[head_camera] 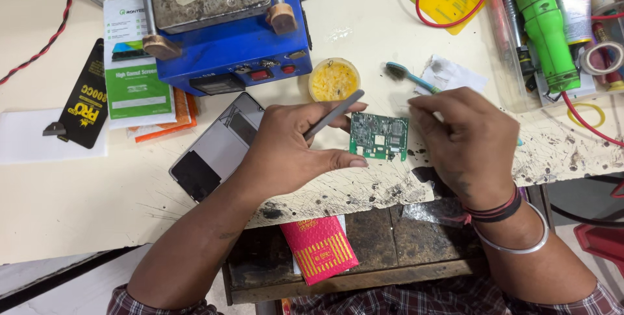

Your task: The person solders a green circuit board on a cluttered workbench, holding the board with one hand and a soldering iron with the other. They apply flux, touch the iron to points on the board, reposition the board, and use a small tool to work on its components.

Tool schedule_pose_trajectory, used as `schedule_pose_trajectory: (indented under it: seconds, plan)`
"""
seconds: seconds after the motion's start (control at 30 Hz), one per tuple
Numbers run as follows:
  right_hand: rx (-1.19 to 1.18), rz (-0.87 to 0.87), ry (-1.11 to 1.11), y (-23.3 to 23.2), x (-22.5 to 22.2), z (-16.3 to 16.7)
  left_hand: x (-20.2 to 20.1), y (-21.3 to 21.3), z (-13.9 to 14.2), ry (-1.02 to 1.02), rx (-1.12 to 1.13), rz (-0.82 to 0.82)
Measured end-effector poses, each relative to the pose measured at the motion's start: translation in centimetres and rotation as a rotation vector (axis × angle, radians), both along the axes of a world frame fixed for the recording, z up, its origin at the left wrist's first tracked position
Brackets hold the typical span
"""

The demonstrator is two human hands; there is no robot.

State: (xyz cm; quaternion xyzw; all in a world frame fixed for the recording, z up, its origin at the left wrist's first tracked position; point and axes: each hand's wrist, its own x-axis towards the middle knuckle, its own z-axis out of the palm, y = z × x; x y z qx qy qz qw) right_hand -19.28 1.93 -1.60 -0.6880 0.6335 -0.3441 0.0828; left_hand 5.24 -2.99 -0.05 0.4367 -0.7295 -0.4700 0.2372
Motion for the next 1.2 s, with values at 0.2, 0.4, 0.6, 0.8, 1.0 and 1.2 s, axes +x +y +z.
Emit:
schedule_pose_trajectory:
  seconds: [0.2, 0.4, 0.6, 0.8, 1.0, 1.2]
  plan:
    - [-0.046, 0.128, 0.138, -0.3, 0.1, 0.3, 0.1, -0.3, 0.2, 0.042, -0.011, 0.03]
    - [0.05, 0.393, -0.367, -0.4, -1.1, 0.8, 0.2, -0.3, -0.5, 0.081, -0.01, 0.085]
    - [0.15, 0.326, -0.332, 0.0, -1.2, 0.0, 0.2, -0.3, -0.9, 0.081, 0.005, 0.071]
    - [0.14, 0.342, -0.36, 0.1, -1.5, -0.2, 0.1, -0.2, -0.6, 0.092, 0.07, 0.077]
    - [0.163, 0.336, -0.363, 0.2, -1.5, -0.1, 0.0, -0.2, -0.4, 0.052, 0.083, 0.065]
    - [0.161, 0.332, -0.349, 0.2, -1.4, -0.1, 0.0, -0.2, -0.4, 0.117, 0.028, 0.032]
